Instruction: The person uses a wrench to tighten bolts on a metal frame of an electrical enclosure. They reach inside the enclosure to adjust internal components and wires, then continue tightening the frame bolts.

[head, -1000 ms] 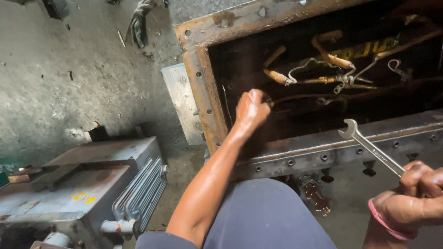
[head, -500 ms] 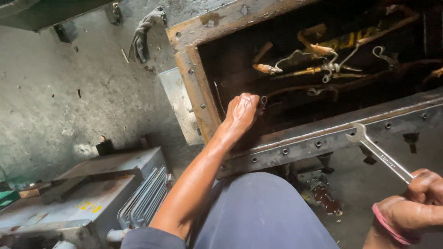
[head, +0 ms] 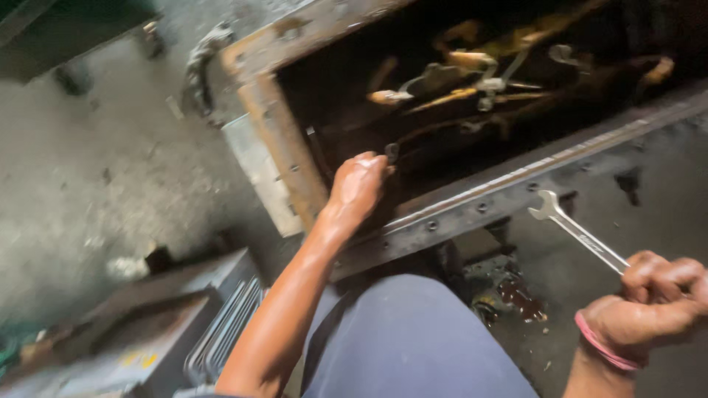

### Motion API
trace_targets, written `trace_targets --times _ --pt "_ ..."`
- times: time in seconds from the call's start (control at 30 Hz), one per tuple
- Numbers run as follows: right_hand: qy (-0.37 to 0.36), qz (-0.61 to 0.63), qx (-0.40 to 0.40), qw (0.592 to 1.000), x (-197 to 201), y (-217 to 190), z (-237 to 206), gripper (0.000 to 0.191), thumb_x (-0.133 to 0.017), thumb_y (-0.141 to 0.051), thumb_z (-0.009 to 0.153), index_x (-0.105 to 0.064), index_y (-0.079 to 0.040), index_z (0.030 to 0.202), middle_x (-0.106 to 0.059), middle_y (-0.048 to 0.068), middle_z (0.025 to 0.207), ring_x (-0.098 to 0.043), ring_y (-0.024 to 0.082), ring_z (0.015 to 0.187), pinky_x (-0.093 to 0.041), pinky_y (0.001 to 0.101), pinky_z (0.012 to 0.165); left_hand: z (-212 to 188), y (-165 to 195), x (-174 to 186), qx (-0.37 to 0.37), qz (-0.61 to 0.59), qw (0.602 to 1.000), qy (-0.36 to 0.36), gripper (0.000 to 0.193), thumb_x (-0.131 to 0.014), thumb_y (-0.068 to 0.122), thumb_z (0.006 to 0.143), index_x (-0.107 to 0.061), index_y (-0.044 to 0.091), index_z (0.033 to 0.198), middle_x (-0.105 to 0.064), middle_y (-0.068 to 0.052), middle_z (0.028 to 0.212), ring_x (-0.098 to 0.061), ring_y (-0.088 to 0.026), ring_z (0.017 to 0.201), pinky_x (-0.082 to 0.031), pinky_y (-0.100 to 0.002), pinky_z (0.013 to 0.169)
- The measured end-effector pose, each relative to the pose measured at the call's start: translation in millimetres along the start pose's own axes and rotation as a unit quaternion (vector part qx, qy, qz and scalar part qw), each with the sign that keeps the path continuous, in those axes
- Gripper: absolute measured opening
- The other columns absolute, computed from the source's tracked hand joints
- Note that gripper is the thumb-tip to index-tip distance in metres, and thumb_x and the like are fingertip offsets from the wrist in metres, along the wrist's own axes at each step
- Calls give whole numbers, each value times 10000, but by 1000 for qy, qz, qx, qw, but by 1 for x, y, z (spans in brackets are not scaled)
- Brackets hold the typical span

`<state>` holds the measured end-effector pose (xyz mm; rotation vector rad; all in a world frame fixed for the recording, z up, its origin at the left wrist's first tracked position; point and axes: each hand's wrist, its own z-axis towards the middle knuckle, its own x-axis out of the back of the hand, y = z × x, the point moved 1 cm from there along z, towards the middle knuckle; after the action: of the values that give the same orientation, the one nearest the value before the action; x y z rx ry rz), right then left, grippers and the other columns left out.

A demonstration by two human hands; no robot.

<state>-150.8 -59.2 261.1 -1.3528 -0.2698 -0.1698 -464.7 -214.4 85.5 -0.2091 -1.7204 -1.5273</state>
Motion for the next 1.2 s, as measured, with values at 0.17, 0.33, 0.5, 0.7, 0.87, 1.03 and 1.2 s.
trace_targets --times 0.17,0.33,0.5,0.7,0.87,1.03,1.2 --pt "55 -22 -5 998 16 -26 9 454 -433 -424 1154 -206 -159 864 -173 -36 623 -149 87 497 -214 273 559 7 7 -13 40 86 994 -45 265 -644 218 953 -633 33 764 -642 -188 698 -643 -377 637 -475 -502 562" --pt "62 -13 21 998 56 -14 17 503 -439 -387 1192 -216 -128 823 -230 6 707 -236 123 539 -241 275 584 27 43 -4 -19 257 964 -64 115 -676 72 852 -637 70 745 -657 -168 695 -681 -340 617 -500 -465 520" --pt "71 0 30 997 120 19 18 570 -467 -406 1217 -211 -129 789 -212 -13 654 -221 107 513 -220 270 547 23 106 40 67 -73 994 -50 64 -708 48 875 -696 33 814 -713 -143 737 -722 -284 655 -536 -410 592" --pt "90 57 26 994 211 74 21 549 -471 -393 1192 -244 -119 773 -260 0 704 -269 112 554 -240 268 570 -54 246 -75 -170 -305 933 -84 200 -584 34 927 -713 18 1078 -728 -182 999 -713 -342 935 -577 -408 840" --pt "106 42 15 993 303 115 13 589 -489 -435 1210 -254 -120 772 -243 -5 683 -260 105 538 -223 265 558 -89 332 -201 -139 28 941 -306 62 -664 146 909 -667 88 888 -688 -140 803 -702 -341 823 -536 -463 723" --pt "151 -31 -4 988 390 138 -9 602 -442 -458 1194 -226 -129 739 -230 -4 666 -295 108 545 -220 271 560 -64 334 -195 -205 -54 975 -65 179 -690 123 735 -603 83 886 -668 -122 794 -673 -362 807 -529 -465 704" --pt "188 -85 -7 978 424 155 -35 589 -432 -458 1215 -309 -91 771 -297 9 687 -358 118 580 -275 250 550 -45 345 -191 -174 -3 980 -92 373 -714 113 772 -640 19 1125 -685 -154 960 -666 -357 868 -532 -457 723"
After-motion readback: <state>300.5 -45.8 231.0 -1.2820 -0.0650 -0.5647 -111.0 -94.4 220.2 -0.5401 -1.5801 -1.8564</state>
